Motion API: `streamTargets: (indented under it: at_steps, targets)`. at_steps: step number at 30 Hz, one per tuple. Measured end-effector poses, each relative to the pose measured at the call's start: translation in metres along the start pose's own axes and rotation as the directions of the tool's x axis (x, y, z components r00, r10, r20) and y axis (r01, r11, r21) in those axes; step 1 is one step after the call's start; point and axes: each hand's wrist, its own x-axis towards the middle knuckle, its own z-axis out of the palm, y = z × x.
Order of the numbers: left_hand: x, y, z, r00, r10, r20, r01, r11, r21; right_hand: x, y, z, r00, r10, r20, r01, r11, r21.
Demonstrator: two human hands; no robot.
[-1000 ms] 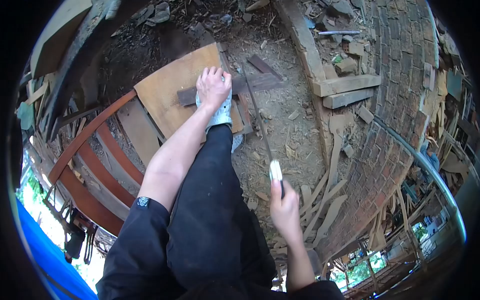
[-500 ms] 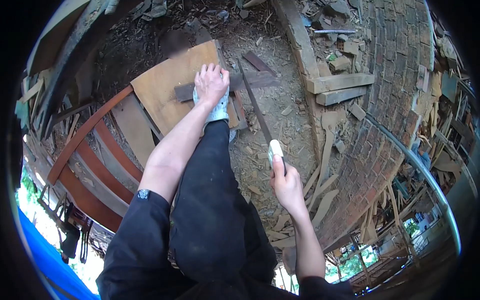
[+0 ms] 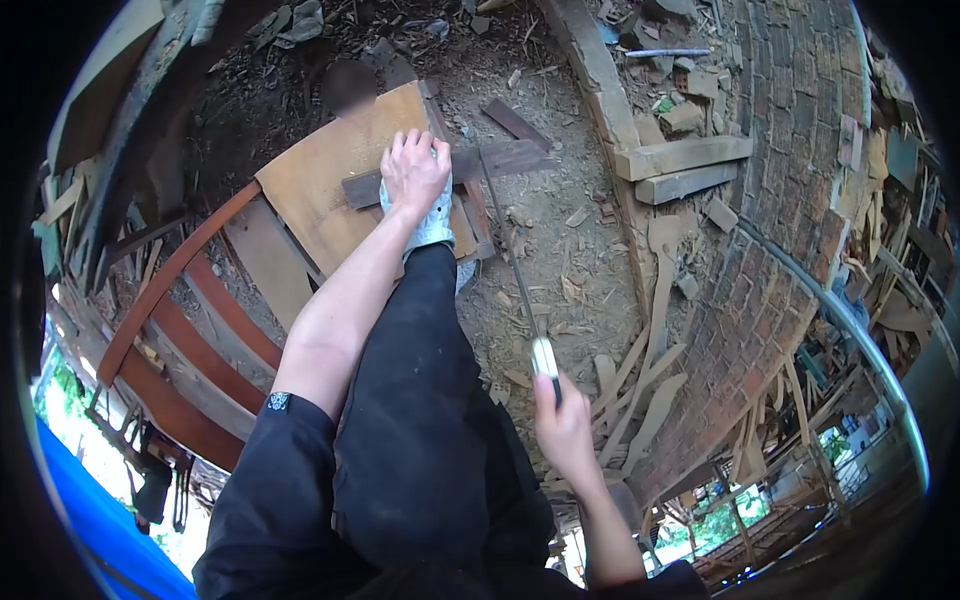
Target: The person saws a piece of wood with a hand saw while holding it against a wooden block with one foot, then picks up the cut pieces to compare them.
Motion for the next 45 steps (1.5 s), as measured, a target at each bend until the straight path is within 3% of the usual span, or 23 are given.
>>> streamTargets:
  at_steps: [2, 3, 5, 8, 10, 13, 15, 17, 18, 19, 21, 23, 25, 28, 29, 31, 32, 33, 35, 37, 41, 44, 45]
  targets:
    - [0.0, 0.002, -0.001, 1.0, 0.004, 0.015, -0.004, 1.0, 0.018, 0.084, 0.007, 0.038, 0.964, -0.239, -0.116, 0.236, 0.971, -0.035]
    - [0.001, 0.002, 0.0, 1.0, -0.005, 0.022, 0.004, 0.999, 0.04, 0.137, -0.02, 0.054, 0.986, -0.147, -0.084, 0.148, 0.989, 0.003]
    - [0.007, -0.001, -0.003, 1.0, 0.005, 0.022, -0.006, 0.999, 0.045, 0.231, -0.057, 0.096, 0.948, -0.251, -0.196, 0.25, 0.968, -0.031]
    - [-0.004, 0.003, -0.001, 0.999, -0.003, 0.046, 0.0, 0.999, 0.047, 0.201, -0.05, 0.079, 0.968, -0.194, -0.157, 0.2, 0.979, 0.026]
    - [0.003, -0.001, 0.003, 0.999, -0.013, 0.051, 0.009, 0.997, 0.078, 0.099, -0.022, 0.049, 0.978, -0.178, -0.106, 0.185, 0.981, 0.057]
    - [0.001, 0.0, -0.002, 1.0, 0.022, 0.002, -0.022, 0.999, 0.045, -0.022, 0.008, 0.011, 1.0, 0.005, 0.015, -0.007, 0.993, 0.12]
    - [-0.005, 0.007, -0.003, 0.999, 0.033, 0.004, -0.033, 0.999, 0.035, -0.002, 0.02, 0.017, 0.993, -0.115, -0.032, 0.115, 0.993, -0.004]
    - [0.002, 0.005, -0.005, 0.999, 0.004, 0.035, -0.007, 0.998, 0.068, 0.095, -0.01, 0.043, 0.982, -0.162, -0.102, 0.162, 0.987, -0.002]
    - [0.002, 0.003, -0.003, 0.999, 0.001, 0.033, -0.003, 0.998, 0.062, 0.167, -0.019, 0.062, 0.996, -0.073, -0.043, 0.073, 0.997, -0.002]
    - [0.007, 0.0, -0.004, 1.0, 0.002, 0.028, -0.004, 0.997, 0.074, 0.202, -0.055, 0.075, 0.99, -0.131, -0.055, 0.137, 0.984, 0.11]
    - [0.004, 0.001, -0.004, 0.999, 0.005, 0.043, -0.007, 0.998, 0.065, 0.234, -0.067, 0.094, 0.988, -0.066, -0.137, 0.062, 0.998, -0.034]
    - [0.009, -0.001, -0.001, 0.998, -0.022, 0.063, 0.019, 0.999, 0.047, 0.181, -0.04, 0.083, 0.971, -0.185, -0.153, 0.192, 0.981, 0.033]
    - [0.003, -0.001, 0.002, 0.998, -0.029, 0.059, 0.026, 0.998, 0.049, 0.074, 0.004, 0.054, 0.981, -0.162, -0.106, 0.163, 0.987, -0.001]
    - [0.0, -0.001, 0.0, 0.999, 0.005, 0.047, -0.008, 0.998, 0.063, -0.028, 0.026, 0.025, 1.0, 0.0, -0.007, 0.001, 0.984, 0.18]
    - [-0.002, 0.002, 0.0, 0.998, 0.01, 0.055, -0.013, 0.998, 0.055, -0.016, 0.033, 0.029, 1.0, 0.01, -0.013, -0.008, 0.983, 0.183]
    - [0.0, 0.003, 0.0, 1.0, 0.012, 0.007, -0.012, 0.999, 0.053, 0.071, 0.021, 0.05, 0.977, -0.183, -0.107, 0.183, 0.983, -0.009]
    - [0.002, 0.002, -0.002, 0.999, 0.003, 0.041, -0.004, 0.999, 0.047, 0.133, 0.002, 0.064, 0.973, -0.179, -0.144, 0.186, 0.982, 0.034]
    - [0.004, 0.002, -0.001, 0.999, 0.009, 0.033, -0.011, 0.998, 0.057, 0.186, -0.033, 0.069, 0.992, -0.108, -0.072, 0.111, 0.993, 0.037]
    - [0.006, -0.001, -0.006, 0.999, 0.029, 0.03, -0.03, 0.999, 0.029, 0.232, -0.066, 0.084, 0.997, -0.026, -0.066, 0.027, 0.999, 0.017]
    - [0.002, 0.002, -0.008, 0.998, 0.031, 0.049, -0.035, 0.997, 0.063, 0.194, -0.038, 0.095, 0.936, -0.259, -0.24, 0.272, 0.962, 0.023]
    - [0.008, 0.002, -0.009, 1.0, 0.01, 0.029, -0.012, 0.995, 0.095, 0.026, 0.032, 0.05, 0.995, -0.078, -0.065, 0.085, 0.991, 0.103]
    - [0.003, 0.006, -0.004, 1.0, 0.01, 0.016, -0.011, 0.996, 0.087, 0.041, 0.033, 0.043, 0.99, -0.116, -0.076, 0.122, 0.989, 0.078]
    - [0.004, 0.006, -0.004, 1.0, 0.015, 0.016, -0.017, 0.996, 0.088, 0.083, 0.018, 0.053, 0.98, -0.142, -0.14, 0.153, 0.986, 0.072]
